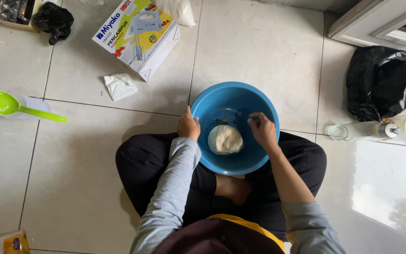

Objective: Kneading a large piece of dough in a blue plastic bowl by hand while sitting on the floor.

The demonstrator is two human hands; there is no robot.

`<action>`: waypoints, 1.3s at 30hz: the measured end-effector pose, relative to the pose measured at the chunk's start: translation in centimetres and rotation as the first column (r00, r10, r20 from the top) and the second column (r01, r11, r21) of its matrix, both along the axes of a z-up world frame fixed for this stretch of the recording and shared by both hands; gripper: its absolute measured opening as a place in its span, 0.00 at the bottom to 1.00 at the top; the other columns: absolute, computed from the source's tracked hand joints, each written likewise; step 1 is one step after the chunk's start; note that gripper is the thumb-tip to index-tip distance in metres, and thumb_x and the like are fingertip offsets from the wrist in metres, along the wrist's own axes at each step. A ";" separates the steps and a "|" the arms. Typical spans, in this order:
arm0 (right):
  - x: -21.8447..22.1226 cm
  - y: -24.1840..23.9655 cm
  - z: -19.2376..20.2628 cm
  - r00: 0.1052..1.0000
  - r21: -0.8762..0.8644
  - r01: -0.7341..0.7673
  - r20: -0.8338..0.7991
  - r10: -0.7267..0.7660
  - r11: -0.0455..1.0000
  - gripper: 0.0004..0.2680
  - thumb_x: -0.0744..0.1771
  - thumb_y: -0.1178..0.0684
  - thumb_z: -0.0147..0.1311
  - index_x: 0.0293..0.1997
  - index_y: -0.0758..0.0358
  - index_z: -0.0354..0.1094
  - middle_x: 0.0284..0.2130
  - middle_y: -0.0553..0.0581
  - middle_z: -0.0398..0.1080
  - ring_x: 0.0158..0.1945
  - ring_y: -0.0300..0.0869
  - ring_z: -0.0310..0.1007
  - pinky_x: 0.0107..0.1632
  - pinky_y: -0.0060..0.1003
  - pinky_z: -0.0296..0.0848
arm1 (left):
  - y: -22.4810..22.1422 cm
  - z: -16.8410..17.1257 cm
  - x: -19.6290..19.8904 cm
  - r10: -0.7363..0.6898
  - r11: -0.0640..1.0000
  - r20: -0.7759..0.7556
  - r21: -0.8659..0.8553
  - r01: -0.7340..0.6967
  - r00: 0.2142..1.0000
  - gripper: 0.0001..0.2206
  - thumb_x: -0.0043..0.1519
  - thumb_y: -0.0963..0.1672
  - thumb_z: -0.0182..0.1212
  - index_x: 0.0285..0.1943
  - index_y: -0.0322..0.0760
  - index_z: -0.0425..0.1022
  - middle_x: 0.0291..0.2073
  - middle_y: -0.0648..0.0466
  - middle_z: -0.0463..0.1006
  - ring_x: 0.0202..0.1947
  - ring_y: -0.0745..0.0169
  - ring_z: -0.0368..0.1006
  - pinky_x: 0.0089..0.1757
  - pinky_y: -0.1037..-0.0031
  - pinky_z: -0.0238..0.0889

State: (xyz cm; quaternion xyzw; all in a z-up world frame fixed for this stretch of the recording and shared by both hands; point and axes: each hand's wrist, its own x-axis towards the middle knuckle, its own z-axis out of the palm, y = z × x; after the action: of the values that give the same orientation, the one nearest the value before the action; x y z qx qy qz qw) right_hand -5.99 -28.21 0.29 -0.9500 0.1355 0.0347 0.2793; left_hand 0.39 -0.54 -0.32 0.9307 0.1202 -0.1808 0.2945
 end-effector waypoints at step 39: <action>1.9 0.6 1.0 0.998 0.188 -0.020 -0.058 0.031 0.982 0.07 0.68 0.46 0.59 0.50 0.36 0.79 0.28 0.46 0.79 0.36 0.45 0.81 0.41 0.43 0.77 | 0.3 0.0 -0.3 0.027 0.999 -0.037 0.043 -0.025 0.999 0.23 0.69 0.46 0.54 0.74 0.40 0.60 0.60 0.49 0.76 0.56 0.48 0.76 0.51 0.53 0.74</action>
State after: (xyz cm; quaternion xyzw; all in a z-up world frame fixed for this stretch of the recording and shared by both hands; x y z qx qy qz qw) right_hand -4.13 -27.65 1.32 -0.9196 0.1278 0.0796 0.3628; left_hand 0.13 -0.27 -0.30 0.9314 0.1416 -0.1920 0.2748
